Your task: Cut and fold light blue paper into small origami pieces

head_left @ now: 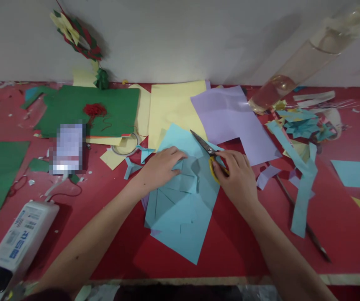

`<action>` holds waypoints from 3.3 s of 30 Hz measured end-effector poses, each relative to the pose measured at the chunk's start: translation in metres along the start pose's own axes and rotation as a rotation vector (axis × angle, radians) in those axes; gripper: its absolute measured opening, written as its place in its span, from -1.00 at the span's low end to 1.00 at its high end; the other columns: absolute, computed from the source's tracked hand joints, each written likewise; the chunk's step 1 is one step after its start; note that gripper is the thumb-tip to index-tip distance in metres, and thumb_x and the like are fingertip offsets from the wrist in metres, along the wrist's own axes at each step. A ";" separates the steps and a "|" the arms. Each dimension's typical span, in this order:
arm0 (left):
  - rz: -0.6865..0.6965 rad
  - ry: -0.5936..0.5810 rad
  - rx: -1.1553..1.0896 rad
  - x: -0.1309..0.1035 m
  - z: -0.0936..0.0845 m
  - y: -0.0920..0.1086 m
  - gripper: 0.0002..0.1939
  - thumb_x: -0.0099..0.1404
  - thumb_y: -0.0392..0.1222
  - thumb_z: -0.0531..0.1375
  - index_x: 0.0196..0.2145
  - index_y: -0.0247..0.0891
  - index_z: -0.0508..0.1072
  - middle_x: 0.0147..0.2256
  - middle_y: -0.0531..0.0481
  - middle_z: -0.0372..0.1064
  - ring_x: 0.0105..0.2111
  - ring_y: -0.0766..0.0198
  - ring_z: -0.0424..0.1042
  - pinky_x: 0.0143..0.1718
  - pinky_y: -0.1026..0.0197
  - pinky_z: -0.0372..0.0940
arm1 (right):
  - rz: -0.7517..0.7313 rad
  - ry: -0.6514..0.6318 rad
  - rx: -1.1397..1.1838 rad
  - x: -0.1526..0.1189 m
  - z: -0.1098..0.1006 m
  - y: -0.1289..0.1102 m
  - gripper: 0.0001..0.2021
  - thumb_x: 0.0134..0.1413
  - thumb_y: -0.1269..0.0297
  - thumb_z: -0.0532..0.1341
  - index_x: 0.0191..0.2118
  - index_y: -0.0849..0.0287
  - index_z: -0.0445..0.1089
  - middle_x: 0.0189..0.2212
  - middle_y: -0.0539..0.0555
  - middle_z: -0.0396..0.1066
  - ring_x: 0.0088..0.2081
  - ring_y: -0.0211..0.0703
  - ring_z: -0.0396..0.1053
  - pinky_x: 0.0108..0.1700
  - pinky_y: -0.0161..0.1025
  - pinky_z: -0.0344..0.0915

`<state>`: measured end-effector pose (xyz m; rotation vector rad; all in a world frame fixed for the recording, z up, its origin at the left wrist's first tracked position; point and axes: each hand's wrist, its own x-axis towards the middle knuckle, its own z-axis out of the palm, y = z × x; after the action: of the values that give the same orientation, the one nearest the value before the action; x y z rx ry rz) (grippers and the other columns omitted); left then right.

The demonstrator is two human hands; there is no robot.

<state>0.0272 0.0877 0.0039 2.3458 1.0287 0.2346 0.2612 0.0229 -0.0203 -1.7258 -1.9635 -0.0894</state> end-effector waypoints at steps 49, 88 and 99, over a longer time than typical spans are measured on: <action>0.255 0.134 -0.184 -0.010 0.026 -0.015 -0.60 0.27 -0.30 0.28 0.06 -0.17 0.41 0.09 -0.15 0.32 0.11 0.06 0.32 0.10 0.00 0.29 | 0.525 -0.321 0.868 -0.004 -0.010 -0.047 -0.60 -0.01 0.30 0.33 -0.02 0.04 0.29 -0.24 0.04 0.54 -0.20 -0.09 0.54 -0.13 -0.17 0.46; 0.167 0.214 -0.210 -0.015 0.005 -0.010 -0.80 0.46 -0.18 0.05 -0.13 -0.22 0.46 -0.14 -0.05 0.52 -0.14 0.24 0.48 -0.10 0.21 0.33 | 0.635 -0.123 1.047 0.010 -0.017 -0.054 -0.53 -0.07 0.12 0.42 -0.06 0.02 0.27 -0.41 -0.05 0.47 -0.50 -0.25 0.42 -0.59 -0.38 0.26; -0.177 0.387 -0.945 -0.010 0.010 0.018 -0.78 0.22 -0.08 0.31 -0.22 -0.24 0.53 -0.30 -0.03 0.53 -0.31 0.28 0.49 -0.28 0.27 0.35 | 0.666 -0.222 1.180 0.006 -0.021 -0.064 -0.56 -0.13 0.15 0.43 -0.12 0.05 0.30 -0.48 -0.12 0.38 -0.60 -0.37 0.21 -0.59 -0.37 0.19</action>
<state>0.0353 0.0665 0.0068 1.3692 0.9833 0.9079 0.2072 0.0085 0.0185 -1.4062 -0.9971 1.2529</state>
